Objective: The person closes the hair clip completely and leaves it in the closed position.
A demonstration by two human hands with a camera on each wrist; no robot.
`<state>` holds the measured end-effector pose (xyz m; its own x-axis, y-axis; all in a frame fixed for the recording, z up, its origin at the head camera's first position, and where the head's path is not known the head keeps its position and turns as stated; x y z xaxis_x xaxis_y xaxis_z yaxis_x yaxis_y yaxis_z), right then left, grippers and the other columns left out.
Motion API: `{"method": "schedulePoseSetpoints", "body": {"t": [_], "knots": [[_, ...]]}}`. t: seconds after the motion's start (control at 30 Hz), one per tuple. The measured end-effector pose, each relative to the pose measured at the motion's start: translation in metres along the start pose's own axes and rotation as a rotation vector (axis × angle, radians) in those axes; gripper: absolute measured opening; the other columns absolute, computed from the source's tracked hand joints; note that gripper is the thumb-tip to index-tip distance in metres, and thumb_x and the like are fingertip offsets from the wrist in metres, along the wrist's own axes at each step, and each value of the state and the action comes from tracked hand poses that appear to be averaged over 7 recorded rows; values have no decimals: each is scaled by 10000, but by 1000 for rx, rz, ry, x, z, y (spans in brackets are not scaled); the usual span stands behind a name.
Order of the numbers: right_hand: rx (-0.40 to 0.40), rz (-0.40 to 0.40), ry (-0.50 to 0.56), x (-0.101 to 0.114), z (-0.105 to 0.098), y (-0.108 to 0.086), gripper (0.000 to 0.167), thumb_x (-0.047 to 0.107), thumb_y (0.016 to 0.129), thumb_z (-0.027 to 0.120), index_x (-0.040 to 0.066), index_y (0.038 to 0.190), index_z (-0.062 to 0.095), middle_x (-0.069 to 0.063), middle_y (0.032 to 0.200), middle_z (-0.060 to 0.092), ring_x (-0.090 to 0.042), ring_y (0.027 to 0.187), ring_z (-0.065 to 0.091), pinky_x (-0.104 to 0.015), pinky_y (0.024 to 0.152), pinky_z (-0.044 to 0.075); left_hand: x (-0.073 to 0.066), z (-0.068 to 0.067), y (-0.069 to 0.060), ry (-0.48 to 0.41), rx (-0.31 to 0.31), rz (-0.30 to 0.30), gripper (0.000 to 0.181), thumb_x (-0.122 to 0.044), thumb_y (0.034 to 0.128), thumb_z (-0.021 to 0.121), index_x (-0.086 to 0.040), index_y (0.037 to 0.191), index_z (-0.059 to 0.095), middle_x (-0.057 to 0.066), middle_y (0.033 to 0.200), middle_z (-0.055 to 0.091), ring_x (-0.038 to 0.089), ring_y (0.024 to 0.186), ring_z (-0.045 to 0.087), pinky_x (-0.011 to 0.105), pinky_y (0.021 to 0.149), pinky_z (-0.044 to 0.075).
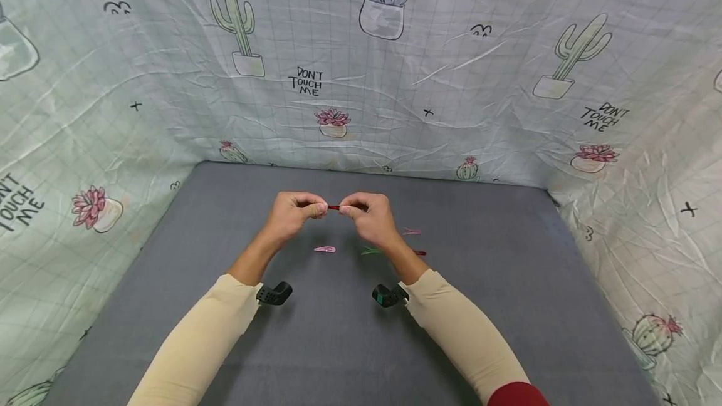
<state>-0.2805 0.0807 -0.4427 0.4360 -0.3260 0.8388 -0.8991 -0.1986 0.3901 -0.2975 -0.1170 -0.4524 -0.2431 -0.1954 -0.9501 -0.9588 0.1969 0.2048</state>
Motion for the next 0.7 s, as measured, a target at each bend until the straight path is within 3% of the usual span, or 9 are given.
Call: {"method": "schedulePoseSetpoints", "body": {"t": [0.17, 0.37, 0.5, 0.7], "knots": [[4, -2, 12, -1, 0, 1, 101, 87, 950, 746, 12, 895, 786, -163, 833, 751, -134, 679, 555, -249, 629, 442, 0, -1, 0, 5, 2, 2, 184, -83, 938, 774, 97, 973, 767, -123, 714, 710, 52, 716, 668, 328, 756, 586], [19, 19, 55, -1, -1, 1, 96, 65, 950, 742, -5, 899, 783, -188, 845, 750, -123, 672, 529, -253, 632, 431, -2, 0, 0, -4, 9, 2, 180, -74, 938, 770, 103, 970, 762, -145, 695, 697, 52, 705, 655, 250, 716, 556], [32, 38, 102, -2, -1, 2, 103, 44, 954, 731, -28, 893, 774, -194, 847, 750, -126, 668, 520, -255, 625, 421, -3, 1, 0, -23, 17, 0, 172, -52, 941, 759, 118, 969, 754, -143, 695, 703, 48, 699, 655, 268, 717, 568], [54, 120, 217, -6, 0, 5, 108, -4, 946, 725, -102, 907, 749, -123, 810, 757, -79, 718, 639, -258, 685, 521, -2, 2, 0, -79, 50, -27, 206, -29, 955, 733, 173, 998, 720, -126, 708, 721, 37, 702, 678, 223, 713, 573]]}}
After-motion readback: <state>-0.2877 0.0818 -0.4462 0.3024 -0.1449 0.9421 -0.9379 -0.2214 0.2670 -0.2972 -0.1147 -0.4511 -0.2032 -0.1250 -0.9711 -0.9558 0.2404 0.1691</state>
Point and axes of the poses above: each hand's wrist, its own y-axis towards the middle knuckle, its own z-axis out of the palm, x = y × z, the point moved 3 cm from there along y, towards the middle knuckle
